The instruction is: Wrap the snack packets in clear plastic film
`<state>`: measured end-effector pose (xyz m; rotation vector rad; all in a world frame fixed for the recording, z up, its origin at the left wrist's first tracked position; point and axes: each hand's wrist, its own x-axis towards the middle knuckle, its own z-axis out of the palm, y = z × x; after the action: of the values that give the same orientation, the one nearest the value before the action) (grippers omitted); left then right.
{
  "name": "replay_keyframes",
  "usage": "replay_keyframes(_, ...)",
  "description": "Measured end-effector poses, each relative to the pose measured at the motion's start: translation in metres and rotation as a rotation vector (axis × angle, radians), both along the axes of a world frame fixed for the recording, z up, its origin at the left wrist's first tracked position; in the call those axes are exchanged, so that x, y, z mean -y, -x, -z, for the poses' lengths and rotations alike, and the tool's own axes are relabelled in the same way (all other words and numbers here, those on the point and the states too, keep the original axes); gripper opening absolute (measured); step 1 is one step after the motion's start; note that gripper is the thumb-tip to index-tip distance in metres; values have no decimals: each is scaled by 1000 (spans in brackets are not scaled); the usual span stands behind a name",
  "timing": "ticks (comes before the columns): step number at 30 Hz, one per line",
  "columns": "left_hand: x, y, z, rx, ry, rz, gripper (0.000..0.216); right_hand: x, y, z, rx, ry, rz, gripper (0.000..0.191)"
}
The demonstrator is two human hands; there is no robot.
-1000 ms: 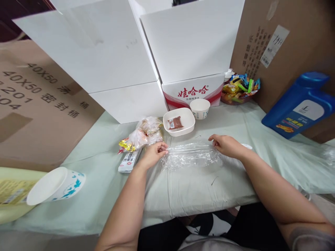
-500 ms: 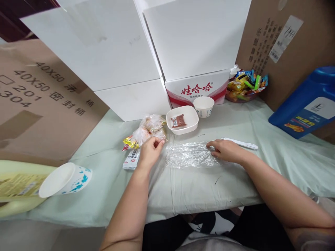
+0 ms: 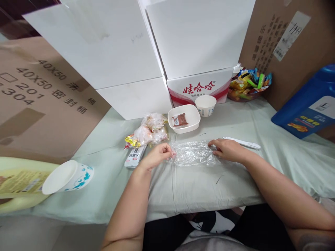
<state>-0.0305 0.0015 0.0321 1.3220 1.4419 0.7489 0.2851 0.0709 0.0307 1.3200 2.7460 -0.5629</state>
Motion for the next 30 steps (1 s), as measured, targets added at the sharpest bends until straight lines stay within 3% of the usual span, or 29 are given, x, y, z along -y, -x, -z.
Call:
replay_keyframes(5, 3, 9, -11, 148, 120, 75, 33, 0, 0, 1, -5, -7, -7, 36)
replay_keyframes(11, 4, 18, -13, -51, 154, 232, 34, 0, -1, 0, -16, 4, -3, 35)
replay_keyframes(21, -3, 6, -6, 48, 81, -46, 32, 1, 1, -4, 5, 12, 1, 37)
replay_keyframes(26, -2, 9, -9, -7, 108, 50, 30, 1, 1, -4, 13, 28, 17, 37)
replay_keyframes(30, -1, 18, -6, -87, 142, 41, 28, 1, 2, -4, 9, 28, 19, 37)
